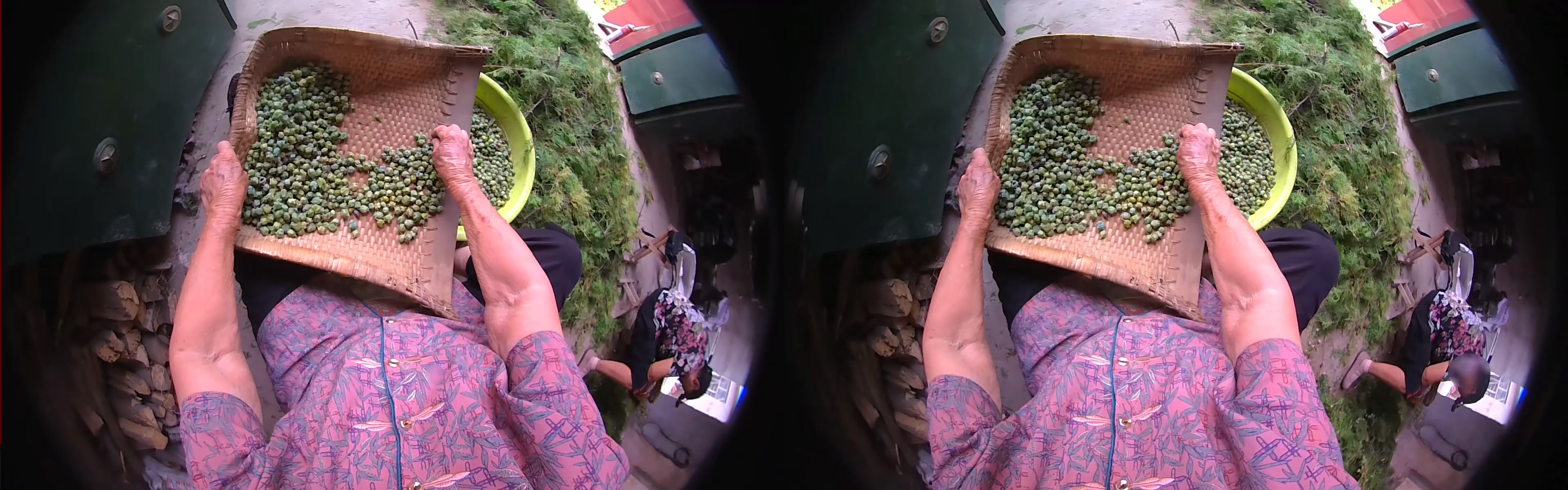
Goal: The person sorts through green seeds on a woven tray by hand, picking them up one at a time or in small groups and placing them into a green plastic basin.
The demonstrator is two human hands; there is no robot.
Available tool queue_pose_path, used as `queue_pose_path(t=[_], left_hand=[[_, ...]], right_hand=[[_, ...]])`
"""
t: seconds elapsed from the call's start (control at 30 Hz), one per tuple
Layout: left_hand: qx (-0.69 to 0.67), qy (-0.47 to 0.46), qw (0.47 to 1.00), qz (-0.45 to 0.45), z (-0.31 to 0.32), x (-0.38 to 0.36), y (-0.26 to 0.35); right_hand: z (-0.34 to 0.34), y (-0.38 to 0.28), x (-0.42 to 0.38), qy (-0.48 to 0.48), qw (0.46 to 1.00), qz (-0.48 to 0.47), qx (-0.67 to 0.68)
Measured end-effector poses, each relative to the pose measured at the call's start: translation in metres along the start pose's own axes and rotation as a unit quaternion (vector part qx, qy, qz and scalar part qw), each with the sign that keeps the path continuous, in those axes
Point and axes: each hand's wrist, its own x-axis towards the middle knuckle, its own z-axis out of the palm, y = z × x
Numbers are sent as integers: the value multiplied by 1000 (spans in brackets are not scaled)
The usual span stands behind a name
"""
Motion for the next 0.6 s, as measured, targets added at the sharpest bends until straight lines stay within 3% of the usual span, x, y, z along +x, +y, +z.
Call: queue_pose_path(t=[0.07,0.23,0.3,0.43,0.6], left_hand=[[1,-7,1000,-3,0,1,0],[1,-20,1000,-8,-2,1,1],[4,-14,1000,-2,-1,0,1],[2,-16,1000,-7,-1,1,1],[8,-7,1000,-9,4,3,-1]], right_hand=[[1,2,0,9,998,51,42],[-1,5,-2,23,999,24,26],[-3,2,0,69,997,12,27],[-7,-5,9,13,988,50,144],[-6,-26,13,12,998,-6,55]])
